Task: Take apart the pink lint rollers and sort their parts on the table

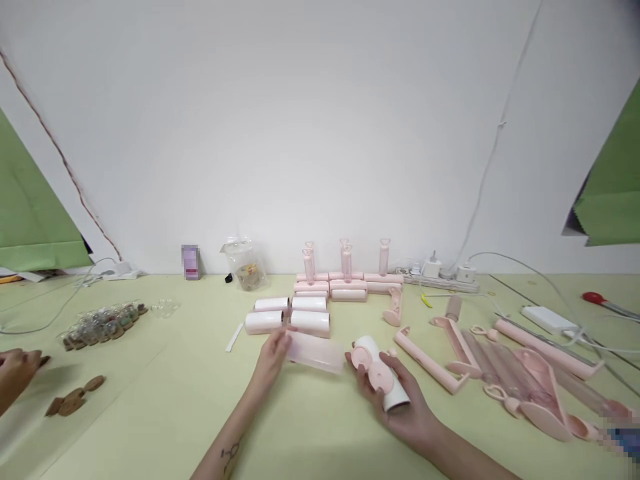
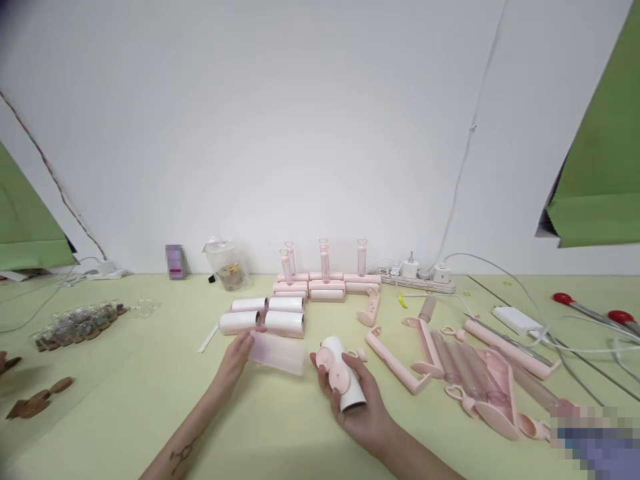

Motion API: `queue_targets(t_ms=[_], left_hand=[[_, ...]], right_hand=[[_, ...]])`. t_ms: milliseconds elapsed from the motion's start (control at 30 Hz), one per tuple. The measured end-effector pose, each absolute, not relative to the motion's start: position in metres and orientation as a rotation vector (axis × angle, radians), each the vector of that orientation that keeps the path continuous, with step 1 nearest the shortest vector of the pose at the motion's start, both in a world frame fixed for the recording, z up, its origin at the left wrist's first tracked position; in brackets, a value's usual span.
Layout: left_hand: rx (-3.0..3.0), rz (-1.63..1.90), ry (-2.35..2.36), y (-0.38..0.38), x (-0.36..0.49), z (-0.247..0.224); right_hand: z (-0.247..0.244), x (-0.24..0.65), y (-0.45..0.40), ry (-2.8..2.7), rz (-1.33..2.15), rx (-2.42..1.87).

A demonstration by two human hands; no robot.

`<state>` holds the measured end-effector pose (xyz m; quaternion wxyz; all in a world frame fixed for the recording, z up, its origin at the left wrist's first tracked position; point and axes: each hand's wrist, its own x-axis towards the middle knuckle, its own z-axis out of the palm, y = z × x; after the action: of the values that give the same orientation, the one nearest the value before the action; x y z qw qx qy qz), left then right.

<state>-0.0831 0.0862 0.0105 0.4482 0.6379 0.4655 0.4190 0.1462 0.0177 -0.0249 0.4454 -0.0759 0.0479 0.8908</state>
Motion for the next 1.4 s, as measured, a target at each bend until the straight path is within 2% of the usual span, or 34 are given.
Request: queue_targets(t_ms=[233,400,500,600,800,967,1133,1400], left_hand=[[1.758,0.928,1.218,0.075,-0.084,-0.013],[2.179,1.019,1.100,0.057,-0.077,0.004],[2.406,0.929,0.896,0.039,-0.065,0.012],[2.469,0.886,0.883,0.026,-0.052,0.007],[2.440,1.047,0.862,0.028,-0.045,-0.013],[2.264,1.237,0.800,0.032,-0.052,-0.004],[1.738,1.157,0.986,0.033,-0.053,0.009],[1.802,0.963,0.835,0.020,-0.043,0.003]], right_hand=[[-0.038,0.149,0.013,-0.127,2.269,-0.067],[-0.038,0.145,0.010,-0.299,2.265,-0.201],[-0.035,0.142,0.008,-0.310,2.298,-0.351],[-0.028,0.137,0.006,-0.294,2.312,-0.486],[-0.019,0.129,0.004,-0.152,2.250,-0.585],[-0.022,0.128,0.003,-0.246,2.271,-0.568],[-0.022,0.129,0.000,-0.407,2.440,-0.500],[-0.026,0.127,0.000,-0.448,2.433,-0.576]])
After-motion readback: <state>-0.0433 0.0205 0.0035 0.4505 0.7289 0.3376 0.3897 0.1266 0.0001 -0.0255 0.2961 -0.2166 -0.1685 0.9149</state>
